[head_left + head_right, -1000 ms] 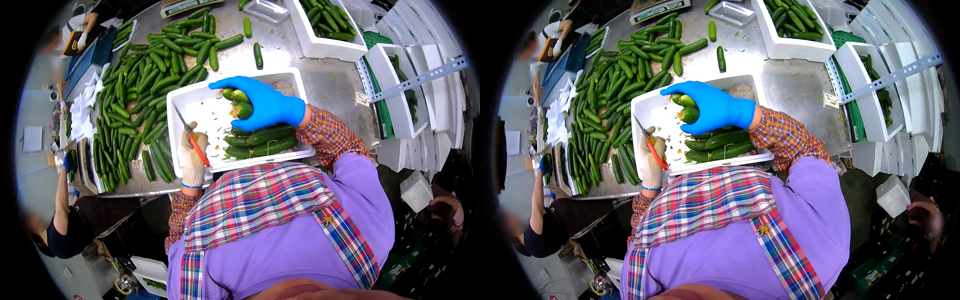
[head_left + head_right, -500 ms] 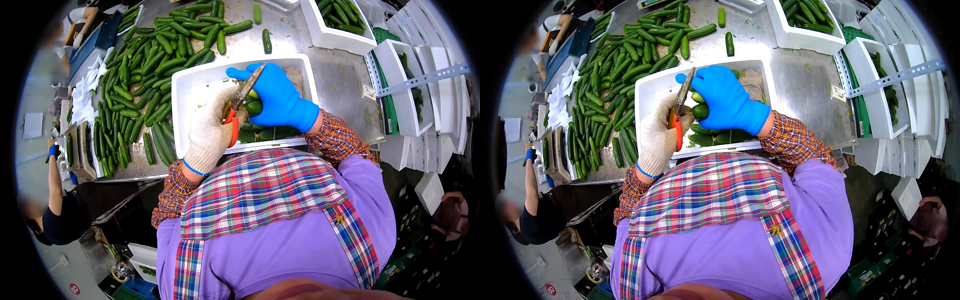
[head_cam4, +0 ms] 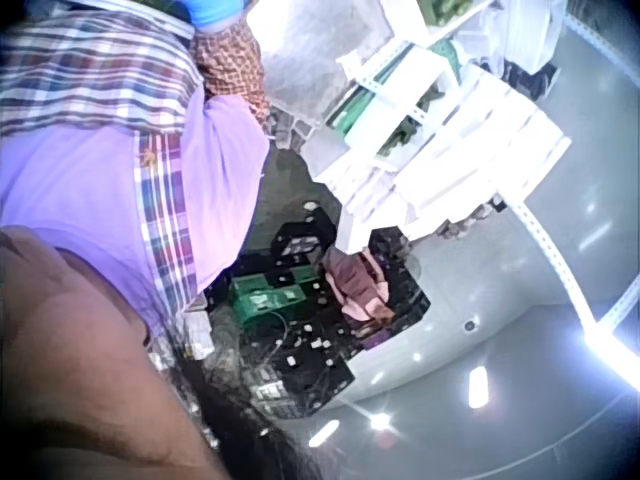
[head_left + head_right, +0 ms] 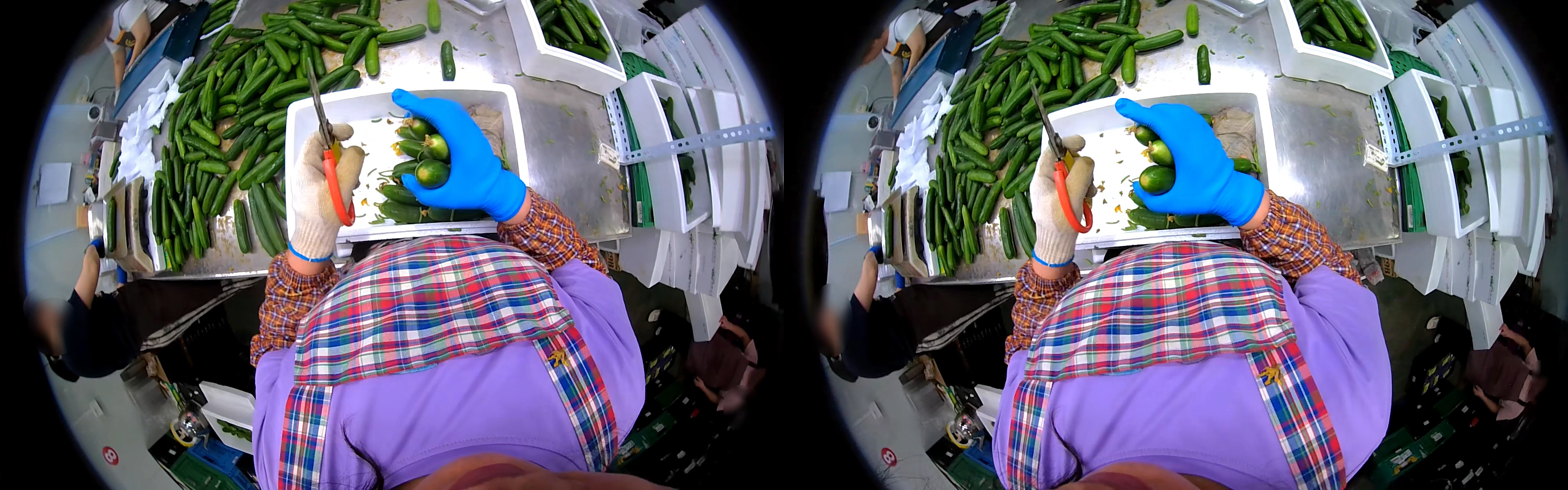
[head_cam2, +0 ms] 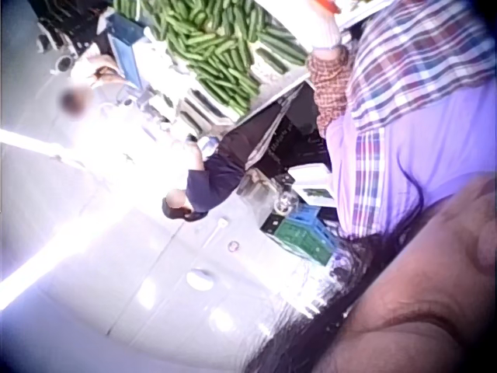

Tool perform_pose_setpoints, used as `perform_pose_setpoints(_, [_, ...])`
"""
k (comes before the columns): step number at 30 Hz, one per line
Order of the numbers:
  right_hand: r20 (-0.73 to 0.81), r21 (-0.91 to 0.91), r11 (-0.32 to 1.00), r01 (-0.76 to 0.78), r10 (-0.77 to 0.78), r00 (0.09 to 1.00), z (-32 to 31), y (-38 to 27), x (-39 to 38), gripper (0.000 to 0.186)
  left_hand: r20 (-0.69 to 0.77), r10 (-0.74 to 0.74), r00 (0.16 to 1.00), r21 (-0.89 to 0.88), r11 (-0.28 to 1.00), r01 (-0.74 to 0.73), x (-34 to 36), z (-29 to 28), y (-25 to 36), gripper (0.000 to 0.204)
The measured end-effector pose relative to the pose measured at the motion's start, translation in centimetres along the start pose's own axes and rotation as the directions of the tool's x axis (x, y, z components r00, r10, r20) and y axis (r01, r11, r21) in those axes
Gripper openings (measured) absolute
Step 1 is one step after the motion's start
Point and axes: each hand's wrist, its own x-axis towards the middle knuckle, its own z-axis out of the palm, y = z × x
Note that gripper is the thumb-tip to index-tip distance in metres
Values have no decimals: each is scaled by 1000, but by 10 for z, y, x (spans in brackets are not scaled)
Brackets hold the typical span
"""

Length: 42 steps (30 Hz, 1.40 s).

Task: The person sorts through a large pile of cucumbers on a table, uses a pair of shears to trim the ends or stems off individual cucumbers, and places the trimmed items into a white plastic tray.

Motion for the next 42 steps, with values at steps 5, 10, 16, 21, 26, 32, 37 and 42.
perform_pose_setpoints(5, [-17,47,997,62,-61,998,1,-8,6,87,0,335,942,408,860,-306,14,-23,-19,44])
perform_pose_setpoints(10, [80,-56,998,33,-28,996,0,-13,7,92,40,147,988,83,985,-150,-4,-13,4,43])
perform_pose_setpoints(16, [146,-165,982,88,-64,987,9,-10,1,93,236,313,920,332,864,-379,-17,10,16,41])
perform_pose_setpoints(21, [167,-152,985,78,-52,985,10,-11,1,87,282,360,889,529,715,-457,-18,14,20,38])
perform_pose_setpoints(26, [237,-241,966,91,-33,971,12,-3,-4,90,290,344,893,587,673,-450,-14,16,16,37])
perform_pose_setpoints(32, [230,-45,996,-79,88,969,13,-15,-7,93,95,463,881,313,826,-468,3,5,-27,37])
perform_pose_setpoints(37, [188,-16,1000,-25,28,982,8,-14,-4,96,-10,117,993,217,970,-113,-4,-9,7,38])
perform_pose_setpoints(42, [225,-4,999,-41,41,973,10,-17,-2,98,136,221,966,281,926,-252,-5,-5,2,50])
